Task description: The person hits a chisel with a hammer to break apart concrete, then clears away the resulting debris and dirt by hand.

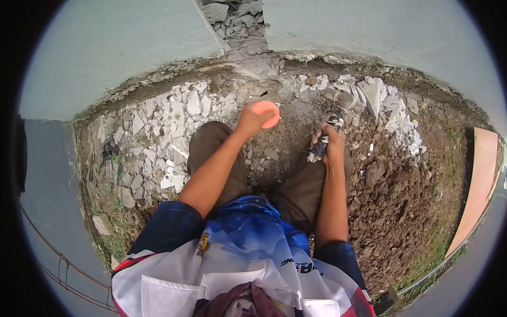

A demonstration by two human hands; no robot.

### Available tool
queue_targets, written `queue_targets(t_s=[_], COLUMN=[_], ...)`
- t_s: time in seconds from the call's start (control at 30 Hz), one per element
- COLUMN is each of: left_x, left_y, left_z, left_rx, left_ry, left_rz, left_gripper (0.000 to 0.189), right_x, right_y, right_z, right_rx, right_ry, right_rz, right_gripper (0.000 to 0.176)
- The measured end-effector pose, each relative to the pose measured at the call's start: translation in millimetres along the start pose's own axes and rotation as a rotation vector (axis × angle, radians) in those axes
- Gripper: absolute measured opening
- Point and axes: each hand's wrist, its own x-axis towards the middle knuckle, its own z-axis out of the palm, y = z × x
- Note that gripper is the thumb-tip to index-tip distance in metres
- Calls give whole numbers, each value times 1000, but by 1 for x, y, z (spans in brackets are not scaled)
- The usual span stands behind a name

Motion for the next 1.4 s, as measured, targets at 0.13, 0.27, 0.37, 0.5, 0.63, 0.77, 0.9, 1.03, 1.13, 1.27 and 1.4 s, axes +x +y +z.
queue_targets(t_s=[0.13, 0.27, 0.37, 0.5, 0.63, 0.77, 0.9, 1.03, 1.13, 1.27, 1.4], left_x=[51, 75, 83, 69, 69, 74, 76, 72, 73, 101, 98], left_y=[-3, -13, -33, -18, -25, -44, -44, -62, -59, -82, -71], left_z=[-64, -93, -98, -87, -81, -82, -87, -87, -96, -117, -105], left_rx=[-225, -719, -516, 50, 228, 396, 422, 373, 323, 300, 398], left_ry=[121, 315, 321, 321, 302, 220, 158, 184, 271, 192, 227], left_rz=[-27, 9, 142, 272, 186, 219, 145, 168, 185, 111, 95], left_gripper=[24, 35, 37, 40, 44, 34, 34, 34, 34, 39, 45], right_x=[1, -3, -4, -15, -35, -61, -80, -22, 22, -19, -71], right_y=[3, 4, 8, 7, 1, -56, -118, -55, 39, -38, -115], right_z=[-1, 2, 2, 18, 47, 123, 228, 225, 142, 201, 271], right_rx=[25, -51, -135, -351, -541, -714, -429, -879, -1586, -1240, -754], right_ry=[8, 4, -26, -67, -160, -306, -438, -405, -273, -338, -442], right_rz=[21, 16, -17, -92, -174, -427, -1017, -1111, -705, -190, -845], right_gripper=[15, 14, 11, 12, 14, 14, 13, 27, 42, 35, 5])
